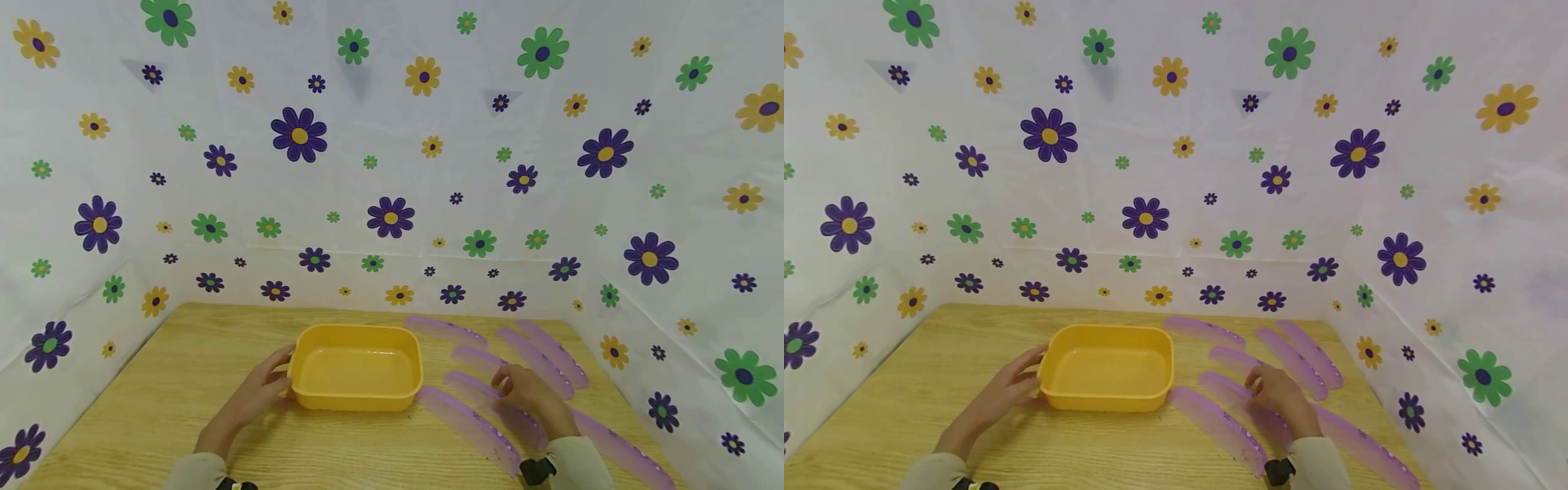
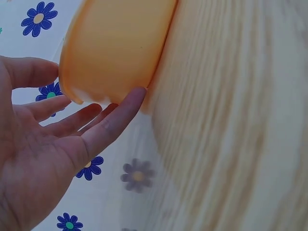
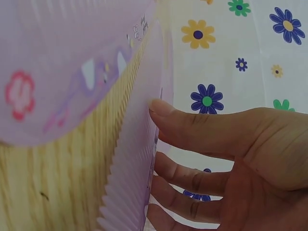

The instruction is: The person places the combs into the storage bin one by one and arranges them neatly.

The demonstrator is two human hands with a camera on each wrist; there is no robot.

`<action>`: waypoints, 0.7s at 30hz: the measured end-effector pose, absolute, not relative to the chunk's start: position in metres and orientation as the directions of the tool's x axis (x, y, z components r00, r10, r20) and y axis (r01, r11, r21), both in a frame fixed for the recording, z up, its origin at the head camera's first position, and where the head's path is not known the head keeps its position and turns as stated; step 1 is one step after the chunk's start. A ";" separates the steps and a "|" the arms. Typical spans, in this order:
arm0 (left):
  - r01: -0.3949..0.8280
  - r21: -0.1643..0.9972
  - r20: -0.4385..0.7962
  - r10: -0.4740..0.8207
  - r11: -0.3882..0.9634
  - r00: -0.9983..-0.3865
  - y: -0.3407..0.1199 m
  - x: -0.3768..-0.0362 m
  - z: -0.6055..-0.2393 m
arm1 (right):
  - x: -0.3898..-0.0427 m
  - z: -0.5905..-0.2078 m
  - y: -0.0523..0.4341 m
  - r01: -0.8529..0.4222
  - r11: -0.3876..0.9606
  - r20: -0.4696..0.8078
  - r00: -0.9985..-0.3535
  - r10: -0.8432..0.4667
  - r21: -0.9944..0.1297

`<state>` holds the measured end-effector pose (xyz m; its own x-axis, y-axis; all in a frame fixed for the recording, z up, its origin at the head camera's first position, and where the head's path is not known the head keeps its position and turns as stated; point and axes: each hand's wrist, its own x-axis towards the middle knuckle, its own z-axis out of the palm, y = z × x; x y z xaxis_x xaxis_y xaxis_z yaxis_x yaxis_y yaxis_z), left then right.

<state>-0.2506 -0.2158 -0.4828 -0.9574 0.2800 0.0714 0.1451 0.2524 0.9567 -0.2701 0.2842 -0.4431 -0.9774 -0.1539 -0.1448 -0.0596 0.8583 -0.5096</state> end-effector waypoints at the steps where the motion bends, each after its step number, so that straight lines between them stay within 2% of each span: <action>1: 0.147 0.958 0.075 0.283 0.244 -0.956 -0.216 -0.251 -0.484 | -0.270 -0.443 0.284 -0.056 0.859 -0.147 -0.977 -0.151 -0.509; 8: 0.165 0.959 0.092 0.298 0.231 -0.950 -0.216 -0.252 -0.487 | -0.270 -0.448 0.284 -0.045 0.868 -0.142 -0.981 -0.132 -0.494; 21: 0.117 0.960 0.040 0.287 0.255 -0.957 -0.216 -0.255 -0.485 | -0.272 -0.454 0.287 -0.071 0.869 -0.115 -0.983 -0.145 -0.489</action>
<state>-0.2551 -0.2163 -0.4846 -0.9572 0.2867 0.0402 0.1167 0.2550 0.9599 -0.2722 0.2872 -0.4543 -0.9827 -0.1452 -0.1147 -0.0713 0.8692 -0.4894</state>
